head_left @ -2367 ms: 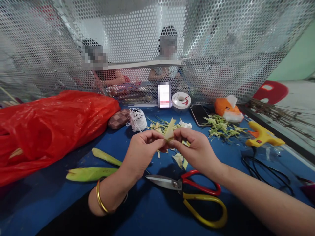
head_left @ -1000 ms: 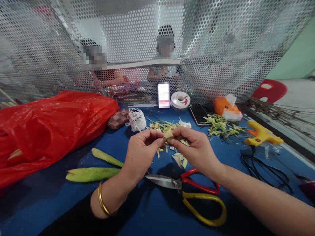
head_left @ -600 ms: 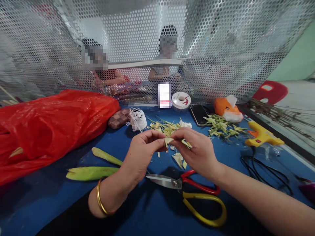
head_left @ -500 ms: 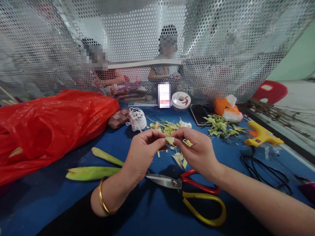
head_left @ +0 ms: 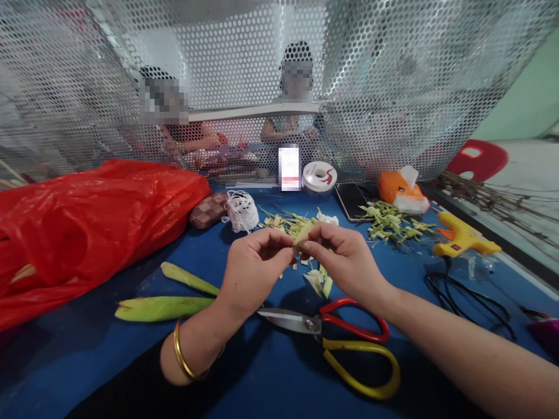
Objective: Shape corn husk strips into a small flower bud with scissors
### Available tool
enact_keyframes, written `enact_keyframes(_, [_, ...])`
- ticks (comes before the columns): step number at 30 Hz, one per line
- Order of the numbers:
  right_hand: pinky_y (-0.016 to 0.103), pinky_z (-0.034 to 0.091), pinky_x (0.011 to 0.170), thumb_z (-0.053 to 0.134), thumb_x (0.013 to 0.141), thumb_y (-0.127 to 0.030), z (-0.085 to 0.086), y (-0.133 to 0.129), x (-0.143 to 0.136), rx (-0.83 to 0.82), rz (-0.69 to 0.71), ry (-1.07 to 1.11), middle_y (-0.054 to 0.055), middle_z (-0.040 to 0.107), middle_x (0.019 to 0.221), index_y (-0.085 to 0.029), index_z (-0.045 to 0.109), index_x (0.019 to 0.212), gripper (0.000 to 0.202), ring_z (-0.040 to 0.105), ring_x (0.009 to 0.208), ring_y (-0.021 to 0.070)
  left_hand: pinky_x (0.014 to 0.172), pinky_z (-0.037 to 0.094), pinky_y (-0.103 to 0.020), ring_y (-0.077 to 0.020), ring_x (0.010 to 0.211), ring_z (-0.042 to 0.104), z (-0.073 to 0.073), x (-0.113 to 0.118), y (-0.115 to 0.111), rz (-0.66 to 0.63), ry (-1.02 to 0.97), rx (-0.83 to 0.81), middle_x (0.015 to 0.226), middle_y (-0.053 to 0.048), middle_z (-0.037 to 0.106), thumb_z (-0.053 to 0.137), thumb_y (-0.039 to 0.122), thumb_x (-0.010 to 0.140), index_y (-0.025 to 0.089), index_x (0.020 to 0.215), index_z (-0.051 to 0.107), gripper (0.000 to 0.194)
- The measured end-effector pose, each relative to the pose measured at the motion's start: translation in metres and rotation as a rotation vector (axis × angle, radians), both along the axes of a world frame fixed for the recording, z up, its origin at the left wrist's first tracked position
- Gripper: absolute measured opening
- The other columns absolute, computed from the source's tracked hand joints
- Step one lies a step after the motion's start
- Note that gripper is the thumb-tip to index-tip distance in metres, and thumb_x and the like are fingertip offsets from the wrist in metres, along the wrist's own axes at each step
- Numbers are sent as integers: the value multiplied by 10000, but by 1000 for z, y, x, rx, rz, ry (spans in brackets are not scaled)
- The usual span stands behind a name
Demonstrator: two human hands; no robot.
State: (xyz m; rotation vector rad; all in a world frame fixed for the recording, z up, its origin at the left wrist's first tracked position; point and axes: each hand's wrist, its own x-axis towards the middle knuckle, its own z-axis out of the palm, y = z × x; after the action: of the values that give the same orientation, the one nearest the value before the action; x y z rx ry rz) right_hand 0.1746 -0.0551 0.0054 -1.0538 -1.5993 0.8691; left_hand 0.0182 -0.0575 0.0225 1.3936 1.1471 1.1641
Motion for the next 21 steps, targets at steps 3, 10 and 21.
enact_keyframes(3, [252, 447, 573, 602, 840, -220, -1, -1, 0, 54, 2, -30, -15, 643, 642, -182, 634, 765, 90, 574, 587, 115, 615, 530, -245, -134, 598, 646, 1, 0, 0, -12, -66, -40, 639, 7, 688, 713, 164, 663, 162, 704, 682, 51])
enact_keyframes(10, [245, 442, 592, 609, 859, -204, -5, -4, 1, 259, -65, -96, -14, 612, 677, -199, 632, 760, 102, 561, 630, 119, 626, 532, -226, -110, 607, 636, 0, -1, 0, -52, -245, -183, 663, 13, 688, 725, 148, 647, 157, 693, 696, 55])
enact_keyframes(21, [249, 447, 627, 582, 879, -185, -2, -2, 4, 412, -45, -321, 15, 662, 745, -200, 630, 796, 97, 603, 686, 137, 635, 528, -233, -103, 589, 621, 2, -5, 3, -54, -245, -249, 646, 22, 669, 742, 182, 636, 159, 688, 688, 78])
